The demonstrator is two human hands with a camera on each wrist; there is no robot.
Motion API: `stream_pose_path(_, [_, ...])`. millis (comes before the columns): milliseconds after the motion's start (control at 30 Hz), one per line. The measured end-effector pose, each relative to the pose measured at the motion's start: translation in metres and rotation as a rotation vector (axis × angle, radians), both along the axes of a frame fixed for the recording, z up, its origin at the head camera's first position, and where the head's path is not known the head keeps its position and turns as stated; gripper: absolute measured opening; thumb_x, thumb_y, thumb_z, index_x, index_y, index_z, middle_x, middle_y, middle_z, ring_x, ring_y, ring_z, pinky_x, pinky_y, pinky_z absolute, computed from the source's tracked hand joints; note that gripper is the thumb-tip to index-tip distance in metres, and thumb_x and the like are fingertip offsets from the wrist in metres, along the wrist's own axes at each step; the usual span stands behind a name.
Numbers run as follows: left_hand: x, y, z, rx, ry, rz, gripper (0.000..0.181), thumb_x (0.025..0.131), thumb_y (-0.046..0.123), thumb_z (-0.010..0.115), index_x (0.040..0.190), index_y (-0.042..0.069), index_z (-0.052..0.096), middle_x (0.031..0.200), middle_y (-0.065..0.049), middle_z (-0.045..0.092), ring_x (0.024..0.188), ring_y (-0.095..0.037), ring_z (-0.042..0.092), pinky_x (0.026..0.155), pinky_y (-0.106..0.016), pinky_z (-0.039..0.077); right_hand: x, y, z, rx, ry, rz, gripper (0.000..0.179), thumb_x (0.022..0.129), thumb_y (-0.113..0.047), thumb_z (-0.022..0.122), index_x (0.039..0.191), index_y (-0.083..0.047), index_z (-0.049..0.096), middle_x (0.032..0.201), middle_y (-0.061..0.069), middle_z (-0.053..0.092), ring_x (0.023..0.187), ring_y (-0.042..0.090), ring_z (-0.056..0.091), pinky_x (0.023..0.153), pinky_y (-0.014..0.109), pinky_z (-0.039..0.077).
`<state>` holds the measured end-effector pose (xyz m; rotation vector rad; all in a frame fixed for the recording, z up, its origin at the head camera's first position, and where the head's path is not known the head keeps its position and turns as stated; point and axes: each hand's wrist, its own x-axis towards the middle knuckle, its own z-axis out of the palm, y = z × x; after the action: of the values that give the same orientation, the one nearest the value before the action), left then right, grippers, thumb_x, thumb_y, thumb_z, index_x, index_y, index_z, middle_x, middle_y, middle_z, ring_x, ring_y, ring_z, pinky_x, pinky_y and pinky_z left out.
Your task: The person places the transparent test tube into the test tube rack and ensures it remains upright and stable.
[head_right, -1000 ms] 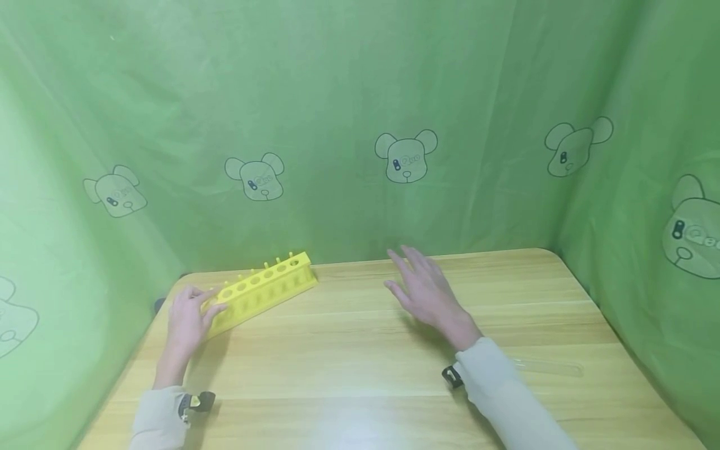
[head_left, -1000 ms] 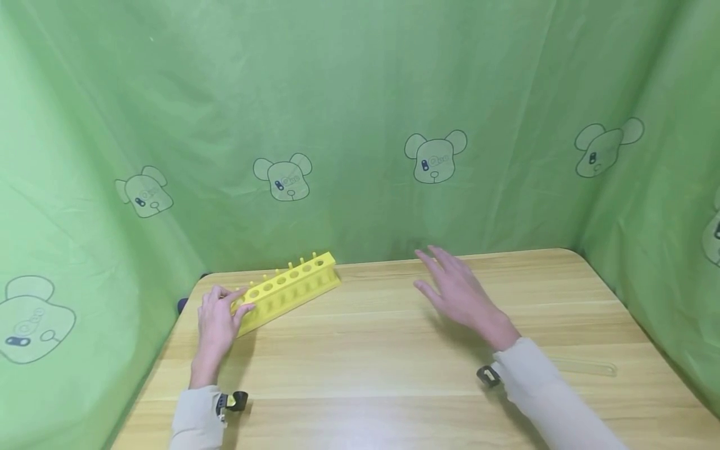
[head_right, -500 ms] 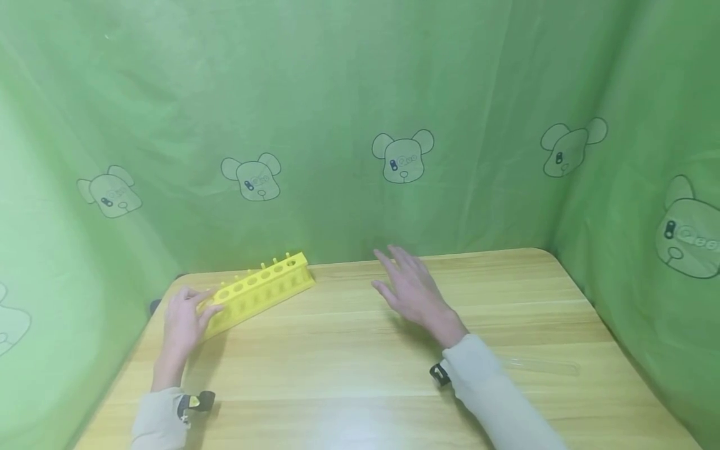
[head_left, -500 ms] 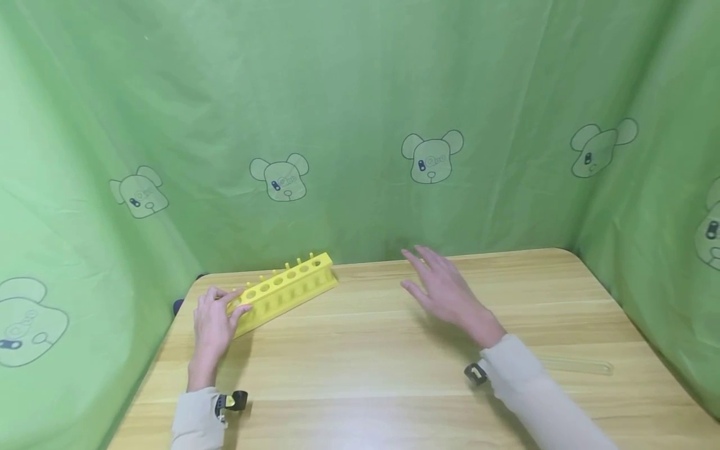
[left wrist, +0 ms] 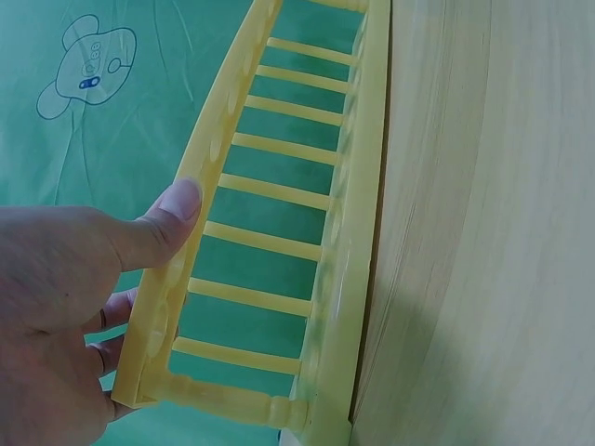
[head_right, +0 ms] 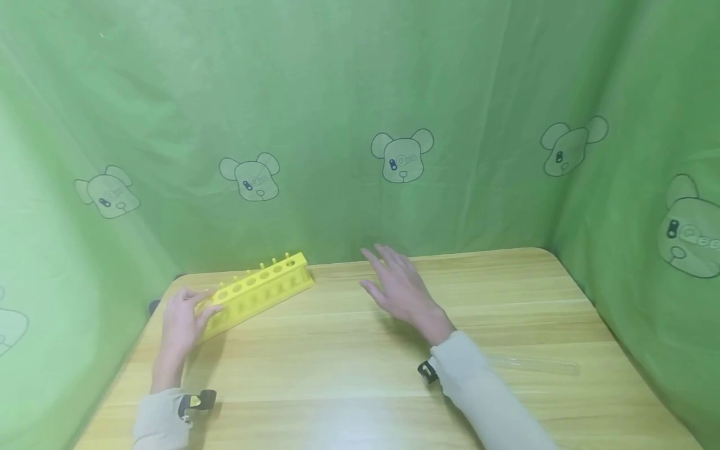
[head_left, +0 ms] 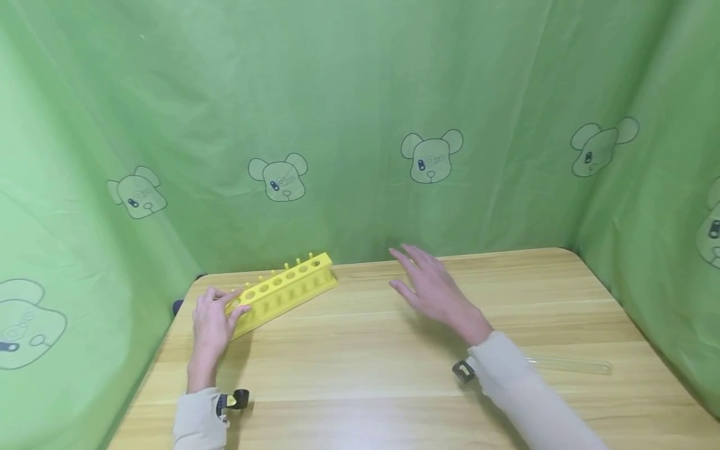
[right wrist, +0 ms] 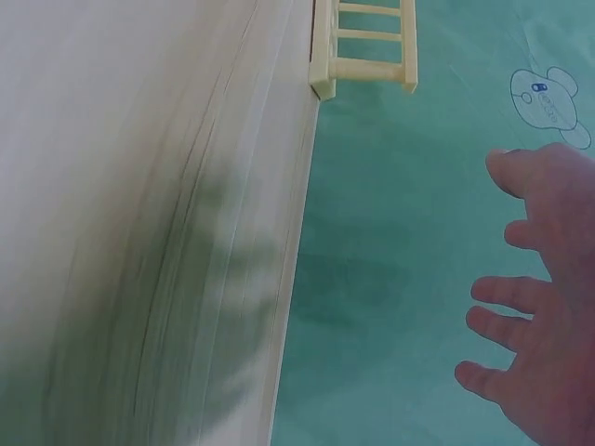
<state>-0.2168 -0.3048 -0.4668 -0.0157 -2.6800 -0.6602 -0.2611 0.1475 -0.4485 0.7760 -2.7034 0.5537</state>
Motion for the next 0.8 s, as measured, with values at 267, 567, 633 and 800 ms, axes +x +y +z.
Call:
stream_pose_path(267, [0.0,0.0,-0.002,0.001,0.015,-0.002,0.044,0.088,0.02,0.082,0.127,0.001,0.07,0.11,-0.019,0.057,0.101,-0.038,0.048,0.083,-0.048,0.037,-0.005,-0.018,0.0,-0.022,0.023,0.036,0.067,0.105,-0.043,0.056,0.159,-0.01,0.035,0.163,0.021,0.031,0.148,0.042,0.031,0.119,0.061,0.024])
stream_pose_path(567, [-0.001,0.001,-0.004,0.002,0.015,-0.002,0.045,0.088,0.02,0.082,0.127,0.001,0.07,0.109,-0.02,0.057,0.1,-0.038,0.049,0.083,-0.049,0.038,-0.011,-0.031,0.001,-0.028,0.048,0.079,0.065,0.105,-0.04,0.058,0.158,-0.01,0.036,0.161,0.021,0.034,0.146,0.041,0.035,0.12,0.059,0.024])
stream_pose_path(633, [-0.001,0.0,-0.003,0.004,0.011,0.0,0.045,0.088,0.02,0.082,0.127,0.001,0.07,0.109,-0.02,0.057,0.1,-0.038,0.048,0.084,-0.049,0.038,-0.012,-0.034,0.001,-0.037,0.052,0.093,0.065,0.104,-0.039,0.059,0.158,-0.009,0.036,0.16,0.022,0.035,0.145,0.042,0.036,0.12,0.059,0.025])
stream_pose_path(800, [-0.001,0.0,-0.003,0.003,0.01,-0.001,0.045,0.089,0.019,0.081,0.128,0.001,0.069,0.109,-0.02,0.057,0.099,-0.037,0.048,0.084,-0.049,0.038,-0.015,-0.04,0.0,-0.043,0.065,0.111,0.063,0.105,-0.037,0.059,0.157,-0.009,0.038,0.158,0.022,0.038,0.143,0.042,0.039,0.119,0.059,0.028])
